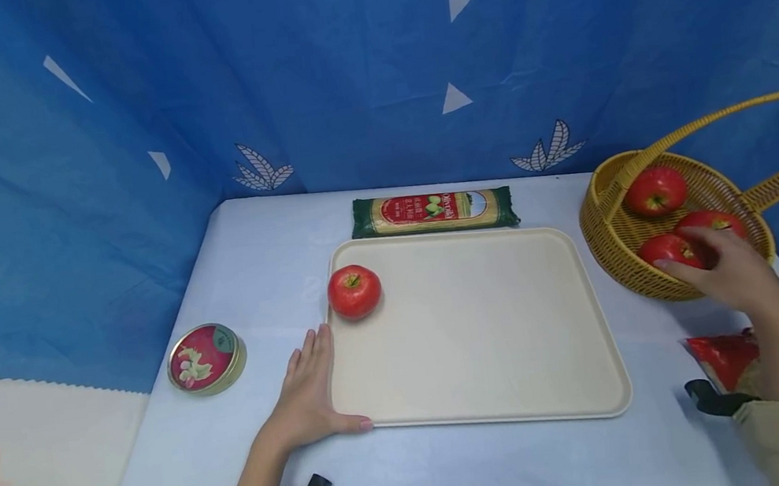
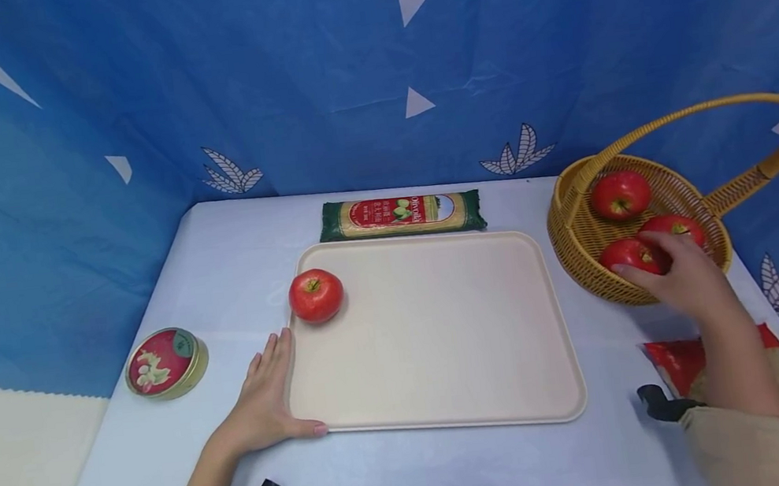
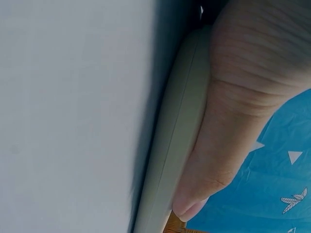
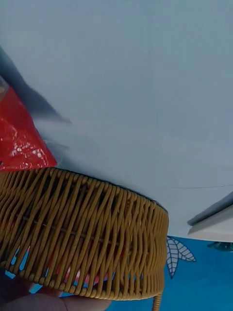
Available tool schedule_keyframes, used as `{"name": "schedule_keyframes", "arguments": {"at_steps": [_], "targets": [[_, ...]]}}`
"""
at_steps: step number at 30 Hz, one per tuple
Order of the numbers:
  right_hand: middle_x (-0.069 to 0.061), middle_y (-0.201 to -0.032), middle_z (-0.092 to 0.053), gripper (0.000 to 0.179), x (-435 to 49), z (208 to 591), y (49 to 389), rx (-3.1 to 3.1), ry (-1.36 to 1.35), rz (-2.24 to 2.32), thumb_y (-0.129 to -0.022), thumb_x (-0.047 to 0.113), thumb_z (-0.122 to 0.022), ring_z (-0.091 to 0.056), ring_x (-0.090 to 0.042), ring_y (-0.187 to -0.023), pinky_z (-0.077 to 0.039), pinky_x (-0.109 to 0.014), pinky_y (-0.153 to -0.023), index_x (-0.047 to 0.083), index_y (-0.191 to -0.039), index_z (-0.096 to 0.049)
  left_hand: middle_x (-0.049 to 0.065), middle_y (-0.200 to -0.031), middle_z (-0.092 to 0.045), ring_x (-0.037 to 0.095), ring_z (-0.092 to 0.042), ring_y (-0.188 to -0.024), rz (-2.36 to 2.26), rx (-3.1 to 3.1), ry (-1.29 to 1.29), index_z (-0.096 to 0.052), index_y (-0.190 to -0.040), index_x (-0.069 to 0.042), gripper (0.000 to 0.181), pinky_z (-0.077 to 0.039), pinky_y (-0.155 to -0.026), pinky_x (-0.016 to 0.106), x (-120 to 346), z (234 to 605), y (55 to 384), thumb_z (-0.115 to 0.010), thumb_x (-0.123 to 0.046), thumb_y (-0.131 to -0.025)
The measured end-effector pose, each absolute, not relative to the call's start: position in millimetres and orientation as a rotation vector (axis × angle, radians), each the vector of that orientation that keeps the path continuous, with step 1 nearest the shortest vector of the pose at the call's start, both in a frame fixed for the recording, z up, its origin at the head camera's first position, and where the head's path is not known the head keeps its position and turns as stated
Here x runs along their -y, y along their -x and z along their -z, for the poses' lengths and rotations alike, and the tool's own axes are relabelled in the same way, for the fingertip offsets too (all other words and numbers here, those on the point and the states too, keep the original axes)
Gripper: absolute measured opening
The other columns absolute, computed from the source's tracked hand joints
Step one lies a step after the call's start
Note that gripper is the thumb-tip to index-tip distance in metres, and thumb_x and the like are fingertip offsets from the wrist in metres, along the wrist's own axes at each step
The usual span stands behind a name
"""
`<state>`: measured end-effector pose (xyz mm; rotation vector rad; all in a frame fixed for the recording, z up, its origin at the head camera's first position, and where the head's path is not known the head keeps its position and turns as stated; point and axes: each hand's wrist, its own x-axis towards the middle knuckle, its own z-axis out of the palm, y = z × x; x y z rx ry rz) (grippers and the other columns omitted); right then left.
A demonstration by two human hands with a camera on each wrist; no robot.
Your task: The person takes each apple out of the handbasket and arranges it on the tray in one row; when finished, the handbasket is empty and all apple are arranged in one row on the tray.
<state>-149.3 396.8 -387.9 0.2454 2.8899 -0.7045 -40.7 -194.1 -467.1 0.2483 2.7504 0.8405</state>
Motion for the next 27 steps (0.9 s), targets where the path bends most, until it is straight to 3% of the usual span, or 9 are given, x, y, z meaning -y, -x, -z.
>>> {"name": "schedule_keyframes", "arguments": {"at_steps": [10,27], "targets": [[-0.042,-0.139,-0.031,0.094,-404,393,163,-2.858,-0.091,0.672,-0.09,0.043,-0.071,-0.03,-0.06,-0.119,-0.04,-0.076,-0.091,-0.004,-0.154,-0.022,0.013,-0.169,0.0,0.033,0.006,-0.156,-0.835,-2.751,-0.238,0.002,-0.16,-0.006,0.155,0.0,-0.123,0.057,194,467,41,-0.084,-0.075,-0.05],[-0.041,-0.142,-0.03,0.104,-403,397,163,-2.861,-0.221,0.739,-0.084,0.056,-0.072,-0.028,-0.059,-0.122,-0.04,-0.077,-0.089,0.005,-0.158,-0.018,0.015,-0.168,-0.001,0.035,0.005,-0.155,-0.847,-2.75,-0.255,0.001,-0.159,-0.005,0.154,-0.001,-0.122,0.06,194,467,40,-0.084,-0.074,-0.052]]}}
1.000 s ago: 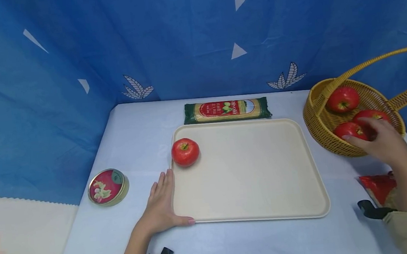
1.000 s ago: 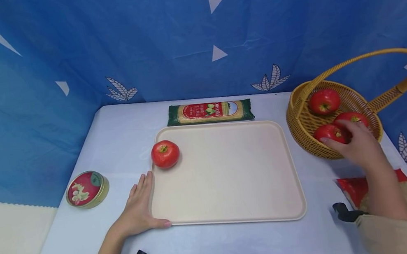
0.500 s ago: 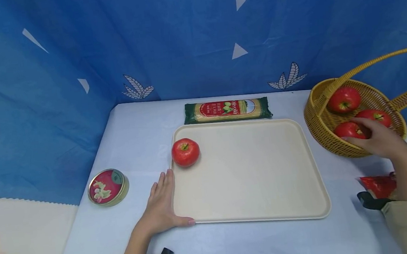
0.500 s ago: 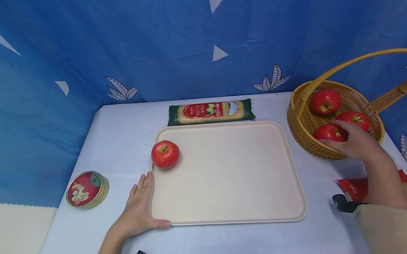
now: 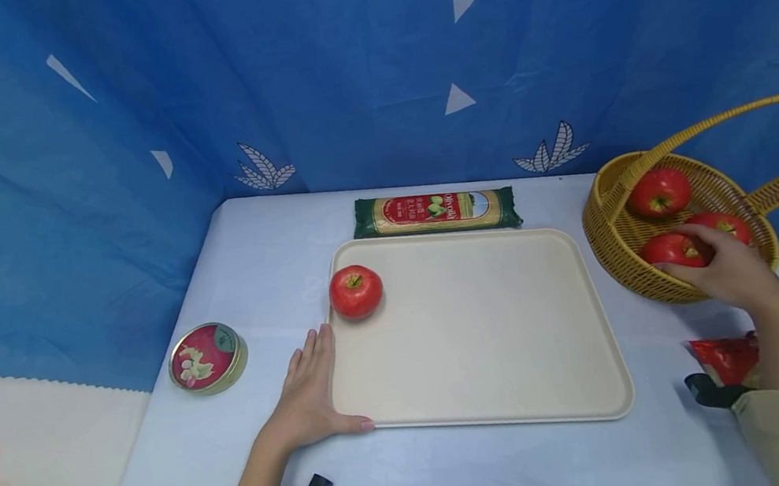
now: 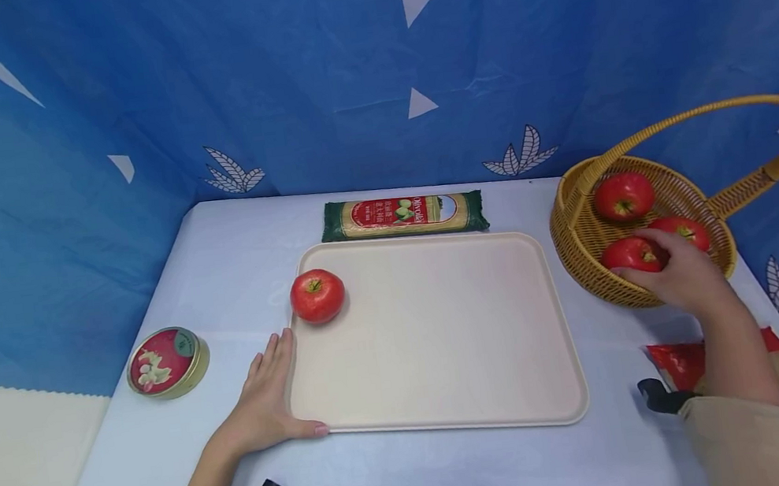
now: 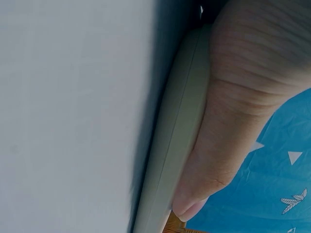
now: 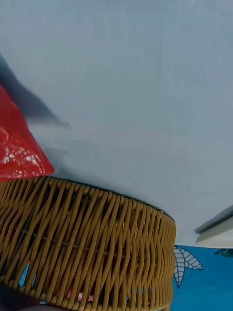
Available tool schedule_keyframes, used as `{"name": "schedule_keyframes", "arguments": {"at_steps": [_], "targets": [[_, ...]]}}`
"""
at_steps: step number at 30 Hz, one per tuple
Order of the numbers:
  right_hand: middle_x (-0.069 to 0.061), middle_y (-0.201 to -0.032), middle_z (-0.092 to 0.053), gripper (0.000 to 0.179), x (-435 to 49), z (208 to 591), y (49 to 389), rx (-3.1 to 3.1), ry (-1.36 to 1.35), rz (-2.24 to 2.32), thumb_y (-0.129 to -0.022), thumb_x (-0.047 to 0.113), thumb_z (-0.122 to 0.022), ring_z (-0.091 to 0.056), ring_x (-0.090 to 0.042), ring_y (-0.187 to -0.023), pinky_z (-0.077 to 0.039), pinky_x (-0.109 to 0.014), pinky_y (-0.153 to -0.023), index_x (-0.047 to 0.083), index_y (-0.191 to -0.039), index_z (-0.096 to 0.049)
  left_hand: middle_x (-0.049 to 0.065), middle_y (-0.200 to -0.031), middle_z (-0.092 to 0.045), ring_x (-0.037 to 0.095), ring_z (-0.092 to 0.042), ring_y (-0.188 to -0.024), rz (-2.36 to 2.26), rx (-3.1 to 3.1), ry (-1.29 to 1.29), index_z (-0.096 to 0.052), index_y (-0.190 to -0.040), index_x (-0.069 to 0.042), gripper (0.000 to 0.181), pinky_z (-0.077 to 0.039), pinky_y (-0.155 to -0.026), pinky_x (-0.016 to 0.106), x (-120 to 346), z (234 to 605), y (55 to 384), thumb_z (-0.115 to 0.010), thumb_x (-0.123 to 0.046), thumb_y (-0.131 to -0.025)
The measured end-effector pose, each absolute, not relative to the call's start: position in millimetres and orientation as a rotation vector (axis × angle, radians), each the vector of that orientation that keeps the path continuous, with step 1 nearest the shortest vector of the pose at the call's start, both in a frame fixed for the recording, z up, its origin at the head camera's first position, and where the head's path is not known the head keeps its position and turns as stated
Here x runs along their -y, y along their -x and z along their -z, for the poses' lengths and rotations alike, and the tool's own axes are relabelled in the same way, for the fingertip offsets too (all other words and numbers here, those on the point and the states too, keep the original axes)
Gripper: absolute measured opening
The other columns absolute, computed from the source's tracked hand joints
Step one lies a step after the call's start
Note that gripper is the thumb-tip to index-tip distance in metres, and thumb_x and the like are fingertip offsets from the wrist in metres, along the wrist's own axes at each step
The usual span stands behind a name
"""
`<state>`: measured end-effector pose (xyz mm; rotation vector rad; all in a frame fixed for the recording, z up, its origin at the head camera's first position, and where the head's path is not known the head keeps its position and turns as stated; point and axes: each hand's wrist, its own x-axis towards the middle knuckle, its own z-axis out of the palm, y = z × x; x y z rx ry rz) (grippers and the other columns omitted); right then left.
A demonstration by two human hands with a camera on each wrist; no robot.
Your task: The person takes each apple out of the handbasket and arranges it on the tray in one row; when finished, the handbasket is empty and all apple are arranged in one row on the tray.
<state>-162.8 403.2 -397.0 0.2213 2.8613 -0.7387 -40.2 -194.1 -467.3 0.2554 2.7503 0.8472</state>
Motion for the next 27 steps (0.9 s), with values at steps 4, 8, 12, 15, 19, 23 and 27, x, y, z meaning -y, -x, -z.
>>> {"name": "schedule_keyframes", "arguments": {"at_steps": [4,8,12,15,19,23,27], "targets": [[-0.04,-0.147,-0.026,0.102,-399,394,162,-2.899,-0.282,0.808,-0.086,0.055,-0.07,-0.027,-0.06,-0.128,-0.039,-0.078,-0.089,0.008,-0.158,-0.017,0.015,-0.168,0.0,0.036,0.005,-0.155,-0.848,-2.751,-0.26,0.001,-0.159,-0.005,0.153,-0.001,-0.122,0.06,195,468,40,-0.083,-0.075,-0.052],[-0.036,-0.154,-0.021,0.093,-391,384,160,-2.961,-0.325,0.871,-0.089,0.046,-0.07,-0.022,-0.06,-0.136,-0.038,-0.079,-0.089,0.012,-0.159,-0.018,0.014,-0.168,0.0,0.036,0.005,-0.155,-0.847,-2.748,-0.26,0.001,-0.159,-0.005,0.153,-0.001,-0.122,0.06,195,468,40,-0.083,-0.075,-0.052],[-0.033,-0.154,-0.025,0.088,-376,369,156,-3.055,-0.318,0.819,-0.09,0.042,-0.07,-0.023,-0.059,-0.138,-0.038,-0.079,-0.089,0.013,-0.158,-0.023,0.014,-0.168,0.0,0.035,0.005,-0.156,-0.851,-2.749,-0.26,0.001,-0.159,-0.004,0.153,-0.001,-0.122,0.06,195,468,40,-0.084,-0.074,-0.052],[-0.033,-0.151,-0.029,0.089,-363,357,150,-3.1,-0.244,0.769,-0.088,0.042,-0.073,-0.027,-0.059,-0.133,-0.04,-0.079,-0.087,0.011,-0.157,-0.027,0.013,-0.169,0.0,0.034,0.006,-0.156,-0.85,-2.749,-0.252,0.001,-0.159,-0.005,0.153,-0.001,-0.123,0.059,195,467,39,-0.084,-0.074,-0.051],[-0.033,-0.149,-0.032,0.094,-342,342,140,-3.108,-0.124,0.725,-0.082,0.04,-0.08,-0.031,-0.057,-0.127,-0.042,-0.077,-0.083,0.011,-0.156,-0.031,0.012,-0.169,0.0,0.033,0.005,-0.156,-0.852,-2.743,-0.242,0.001,-0.16,-0.006,0.153,-0.001,-0.123,0.058,195,467,39,-0.083,-0.074,-0.051],[-0.03,-0.148,-0.034,0.096,-319,333,133,-3.091,0.027,0.738,-0.075,0.033,-0.087,-0.032,-0.054,-0.125,-0.046,-0.076,-0.079,0.014,-0.153,-0.036,0.012,-0.169,0.0,0.034,0.005,-0.156,-0.854,-2.741,-0.247,0.001,-0.16,-0.006,0.153,-0.002,-0.123,0.059,195,467,39,-0.083,-0.074,-0.051],[-0.025,-0.146,-0.038,0.093,-295,328,131,-3.048,0.198,0.811,-0.07,0.03,-0.091,-0.035,-0.05,-0.125,-0.051,-0.072,-0.075,0.016,-0.149,-0.042,0.012,-0.169,0.0,0.033,0.005,-0.156,-0.851,-2.74,-0.245,0.001,-0.16,-0.007,0.153,-0.001,-0.123,0.058,195,468,40,-0.084,-0.074,-0.051]]}}
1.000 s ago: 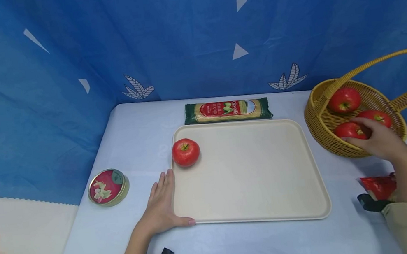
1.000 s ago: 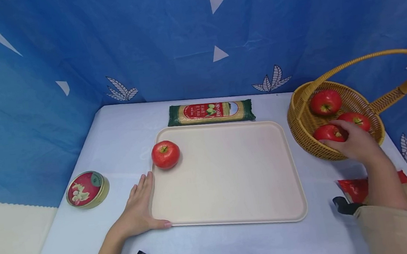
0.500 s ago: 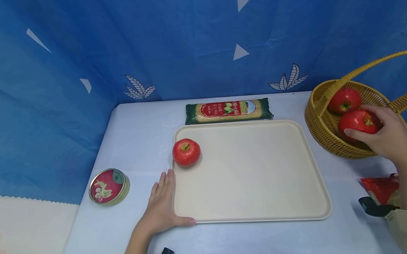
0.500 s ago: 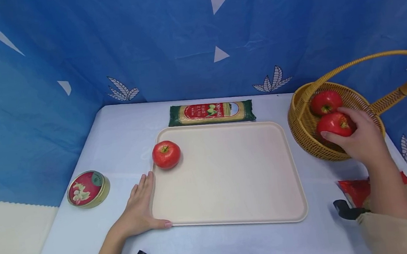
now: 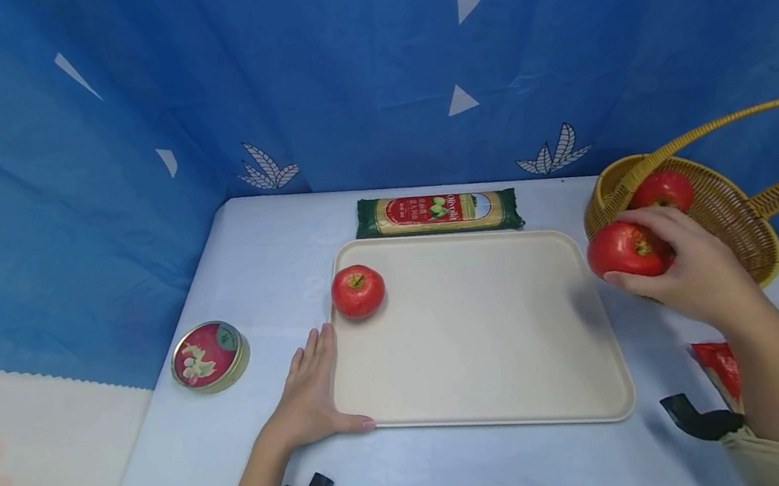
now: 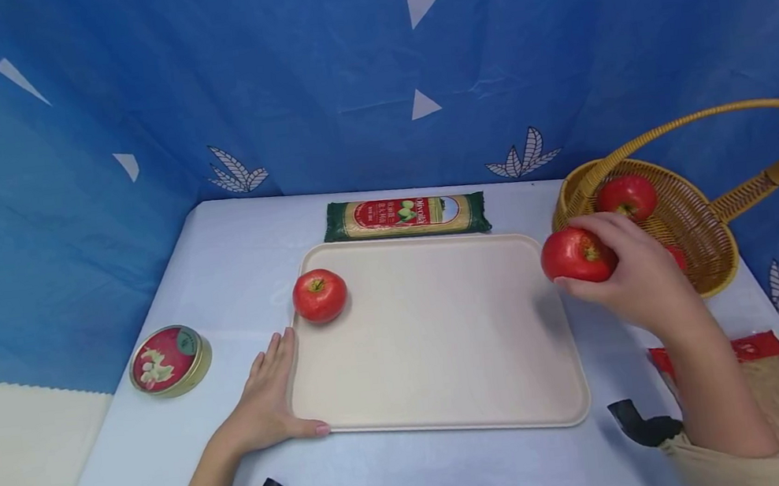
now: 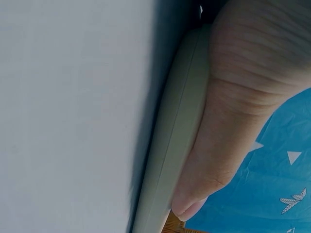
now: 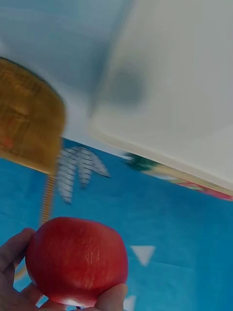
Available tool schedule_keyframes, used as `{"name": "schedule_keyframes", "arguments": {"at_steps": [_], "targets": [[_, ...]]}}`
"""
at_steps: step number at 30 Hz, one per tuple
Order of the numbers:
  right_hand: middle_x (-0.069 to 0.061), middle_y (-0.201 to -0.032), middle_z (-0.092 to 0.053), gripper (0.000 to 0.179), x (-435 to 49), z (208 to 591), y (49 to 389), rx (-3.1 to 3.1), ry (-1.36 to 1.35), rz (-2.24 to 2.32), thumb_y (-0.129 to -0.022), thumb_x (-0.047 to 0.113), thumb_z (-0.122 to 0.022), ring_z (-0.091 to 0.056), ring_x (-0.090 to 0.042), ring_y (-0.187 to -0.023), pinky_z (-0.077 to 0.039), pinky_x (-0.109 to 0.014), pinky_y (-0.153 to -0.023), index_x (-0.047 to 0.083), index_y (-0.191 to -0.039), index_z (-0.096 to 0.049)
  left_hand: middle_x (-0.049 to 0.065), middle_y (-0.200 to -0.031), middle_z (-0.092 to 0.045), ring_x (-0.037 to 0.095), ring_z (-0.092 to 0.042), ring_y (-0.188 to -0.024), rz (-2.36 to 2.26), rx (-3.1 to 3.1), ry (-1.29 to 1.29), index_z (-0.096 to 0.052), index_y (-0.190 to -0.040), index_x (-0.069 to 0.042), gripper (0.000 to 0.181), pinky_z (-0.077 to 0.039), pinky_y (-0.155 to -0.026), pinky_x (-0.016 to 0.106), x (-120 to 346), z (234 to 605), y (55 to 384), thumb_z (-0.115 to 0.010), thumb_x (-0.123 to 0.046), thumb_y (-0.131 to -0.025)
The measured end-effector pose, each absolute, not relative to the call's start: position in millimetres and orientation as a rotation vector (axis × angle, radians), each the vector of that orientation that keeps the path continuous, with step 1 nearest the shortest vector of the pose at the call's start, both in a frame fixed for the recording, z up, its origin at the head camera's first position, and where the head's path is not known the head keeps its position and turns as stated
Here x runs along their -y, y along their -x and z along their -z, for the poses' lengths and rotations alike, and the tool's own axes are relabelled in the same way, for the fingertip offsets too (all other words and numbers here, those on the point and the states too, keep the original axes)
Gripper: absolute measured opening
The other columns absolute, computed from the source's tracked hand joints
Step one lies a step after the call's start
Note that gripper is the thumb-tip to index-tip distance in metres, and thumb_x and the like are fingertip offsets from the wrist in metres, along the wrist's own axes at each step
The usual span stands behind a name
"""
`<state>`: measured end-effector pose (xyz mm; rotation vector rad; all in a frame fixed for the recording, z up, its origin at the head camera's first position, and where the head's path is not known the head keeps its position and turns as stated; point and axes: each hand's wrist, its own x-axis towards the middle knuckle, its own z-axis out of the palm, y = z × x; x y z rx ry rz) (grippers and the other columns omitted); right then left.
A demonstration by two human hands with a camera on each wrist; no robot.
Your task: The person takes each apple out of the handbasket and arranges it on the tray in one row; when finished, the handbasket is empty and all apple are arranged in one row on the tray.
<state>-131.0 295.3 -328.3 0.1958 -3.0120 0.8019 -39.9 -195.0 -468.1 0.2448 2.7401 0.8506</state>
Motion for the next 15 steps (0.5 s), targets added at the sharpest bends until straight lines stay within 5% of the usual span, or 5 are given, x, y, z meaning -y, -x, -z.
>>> {"name": "schedule_keyframes", "arguments": {"at_steps": [15], "targets": [[-0.01,-0.139,-0.052,0.081,-200,350,152,2.978,-0.596,-0.949,-0.069,0.031,-0.091,-0.049,-0.037,-0.126,-0.057,-0.061,-0.083,0.019,-0.14,-0.053,0.01,-0.169,0.001,0.032,0.005,-0.156,-0.855,-2.736,-0.236,0.003,-0.16,-0.008,0.154,-0.001,-0.123,0.058,195,468,39,-0.083,-0.075,-0.051]]}}
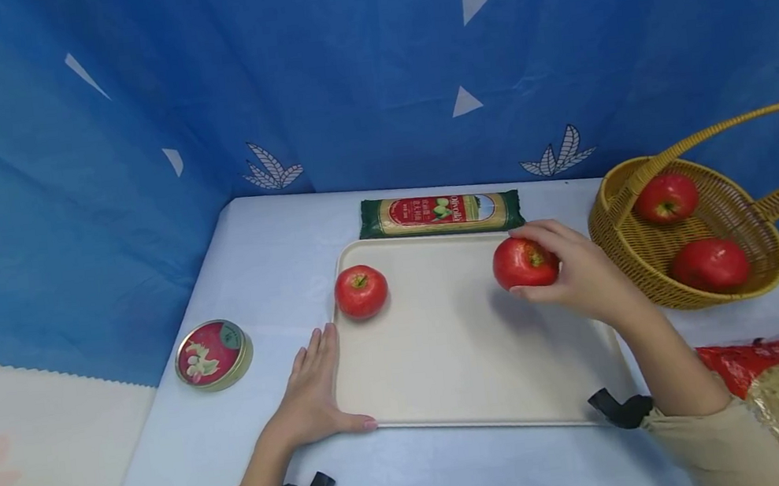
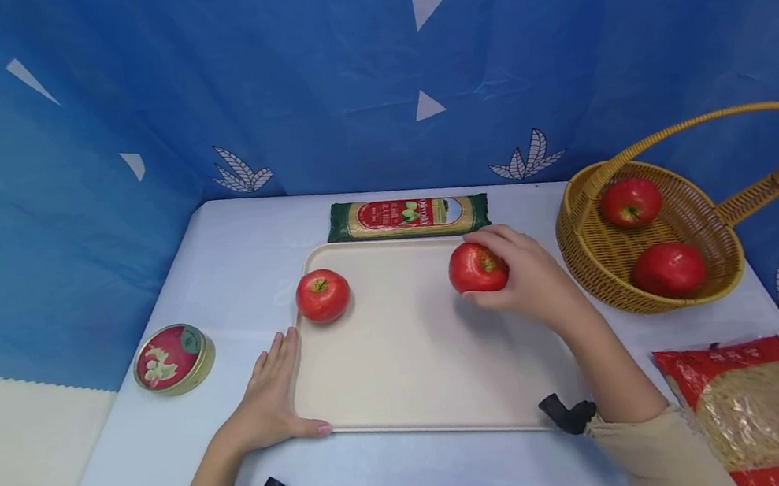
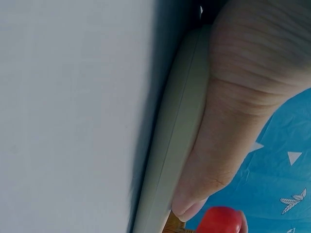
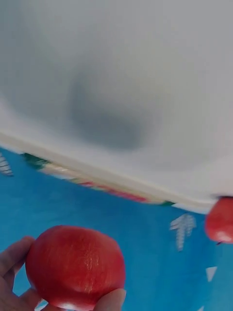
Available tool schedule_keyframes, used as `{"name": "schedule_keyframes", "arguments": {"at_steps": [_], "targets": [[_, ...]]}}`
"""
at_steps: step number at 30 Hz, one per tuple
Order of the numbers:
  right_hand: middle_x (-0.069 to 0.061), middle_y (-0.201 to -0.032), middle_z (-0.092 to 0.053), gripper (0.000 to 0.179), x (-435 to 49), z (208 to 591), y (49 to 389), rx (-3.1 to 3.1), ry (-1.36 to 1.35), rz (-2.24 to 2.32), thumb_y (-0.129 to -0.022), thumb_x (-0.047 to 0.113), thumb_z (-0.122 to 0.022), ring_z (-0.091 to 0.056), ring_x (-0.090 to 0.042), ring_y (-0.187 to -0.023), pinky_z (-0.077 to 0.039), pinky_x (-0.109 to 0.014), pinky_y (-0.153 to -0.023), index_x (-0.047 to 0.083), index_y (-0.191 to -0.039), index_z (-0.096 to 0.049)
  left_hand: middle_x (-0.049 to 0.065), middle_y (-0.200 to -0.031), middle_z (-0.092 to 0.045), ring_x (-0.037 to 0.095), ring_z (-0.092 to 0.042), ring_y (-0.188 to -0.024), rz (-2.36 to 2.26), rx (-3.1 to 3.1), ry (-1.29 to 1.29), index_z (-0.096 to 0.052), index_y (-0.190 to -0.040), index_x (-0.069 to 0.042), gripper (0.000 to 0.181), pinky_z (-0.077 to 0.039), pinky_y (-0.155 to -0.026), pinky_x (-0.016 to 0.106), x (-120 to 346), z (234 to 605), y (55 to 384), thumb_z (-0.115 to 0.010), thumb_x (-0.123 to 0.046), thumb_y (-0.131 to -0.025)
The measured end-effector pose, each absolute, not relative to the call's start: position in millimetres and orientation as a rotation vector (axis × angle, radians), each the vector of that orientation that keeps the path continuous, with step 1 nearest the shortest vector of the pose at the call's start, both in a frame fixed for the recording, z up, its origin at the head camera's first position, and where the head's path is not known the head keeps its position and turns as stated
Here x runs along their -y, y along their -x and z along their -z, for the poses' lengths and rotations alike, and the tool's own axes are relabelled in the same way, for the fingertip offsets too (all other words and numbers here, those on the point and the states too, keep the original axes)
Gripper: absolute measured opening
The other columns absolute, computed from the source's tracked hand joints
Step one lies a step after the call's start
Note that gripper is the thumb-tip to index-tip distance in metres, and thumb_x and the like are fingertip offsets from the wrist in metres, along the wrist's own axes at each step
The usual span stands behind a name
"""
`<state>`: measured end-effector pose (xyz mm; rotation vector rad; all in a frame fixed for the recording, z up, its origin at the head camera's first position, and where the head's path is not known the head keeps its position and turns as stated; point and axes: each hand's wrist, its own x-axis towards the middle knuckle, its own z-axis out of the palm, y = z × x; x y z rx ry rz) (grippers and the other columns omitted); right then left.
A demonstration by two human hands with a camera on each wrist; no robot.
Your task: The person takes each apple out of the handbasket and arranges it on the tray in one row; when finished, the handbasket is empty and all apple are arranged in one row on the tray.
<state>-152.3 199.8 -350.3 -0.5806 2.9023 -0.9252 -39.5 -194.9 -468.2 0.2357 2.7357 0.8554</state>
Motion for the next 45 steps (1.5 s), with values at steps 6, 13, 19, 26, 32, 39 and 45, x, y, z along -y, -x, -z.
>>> {"name": "schedule_keyframes", "arguments": {"at_steps": [6,13,19,26,32,39,45], "targets": [[-0.009,-0.145,-0.048,0.081,-164,371,161,-2.819,0.624,0.88,-0.069,0.031,-0.09,-0.046,-0.036,-0.13,-0.057,-0.058,-0.086,0.025,-0.141,-0.052,0.012,-0.169,0.0,0.034,0.004,-0.156,-0.865,-2.734,-0.239,0.002,-0.16,-0.007,0.153,-0.002,-0.123,0.059,194,468,39,-0.084,-0.073,-0.051],[-0.004,-0.147,-0.046,0.083,-129,387,165,-2.743,0.628,0.862,-0.068,0.032,-0.09,-0.045,-0.032,-0.132,-0.058,-0.054,-0.087,0.026,-0.142,-0.052,0.013,-0.169,0.0,0.034,0.004,-0.156,-0.847,-2.747,-0.249,0.003,-0.159,-0.006,0.154,-0.003,-0.123,0.059,194,469,40,-0.083,-0.074,-0.051],[-0.003,-0.143,-0.049,0.082,-109,395,169,-2.712,0.647,0.839,-0.068,0.032,-0.09,-0.046,-0.031,-0.131,-0.058,-0.052,-0.087,0.025,-0.141,-0.053,0.012,-0.169,0.0,0.033,0.004,-0.156,-0.852,-2.741,-0.245,0.003,-0.16,-0.008,0.154,-0.002,-0.123,0.059,194,468,41,-0.083,-0.074,-0.051],[-0.001,-0.144,-0.048,0.08,-91,401,172,-2.697,0.67,0.792,-0.07,0.035,-0.088,-0.046,-0.029,-0.131,-0.058,-0.05,-0.087,0.026,-0.141,-0.053,0.013,-0.168,0.0,0.034,0.005,-0.156,-0.822,-2.76,-0.245,0.001,-0.16,-0.006,0.155,-0.003,-0.123,0.059,195,468,41,-0.082,-0.077,-0.05],[0.0,-0.142,-0.05,0.079,-82,403,175,-2.694,0.665,0.742,-0.07,0.035,-0.088,-0.047,-0.027,-0.129,-0.058,-0.05,-0.089,0.027,-0.141,-0.054,0.012,-0.169,-0.001,0.033,0.005,-0.156,-0.829,-2.756,-0.238,0.001,-0.16,-0.007,0.155,-0.002,-0.123,0.058,195,468,40,-0.081,-0.078,-0.05],[0.0,-0.142,-0.05,0.08,-78,405,177,-2.682,0.644,0.738,-0.07,0.035,-0.088,-0.047,-0.027,-0.13,-0.058,-0.05,-0.088,0.027,-0.142,-0.053,0.013,-0.169,-0.002,0.034,0.004,-0.156,-0.822,-2.763,-0.24,0.001,-0.16,-0.007,0.155,-0.004,-0.123,0.059,195,469,40,-0.081,-0.079,-0.05],[0.0,-0.141,-0.05,0.081,-79,406,178,-2.644,0.628,0.784,-0.072,0.035,-0.088,-0.048,-0.027,-0.13,-0.058,-0.05,-0.089,0.027,-0.143,-0.05,0.013,-0.168,-0.002,0.034,0.004,-0.156,-0.836,-2.757,-0.237,0.0,-0.16,-0.006,0.154,-0.003,-0.123,0.058,195,468,40,-0.082,-0.077,-0.05]]}}
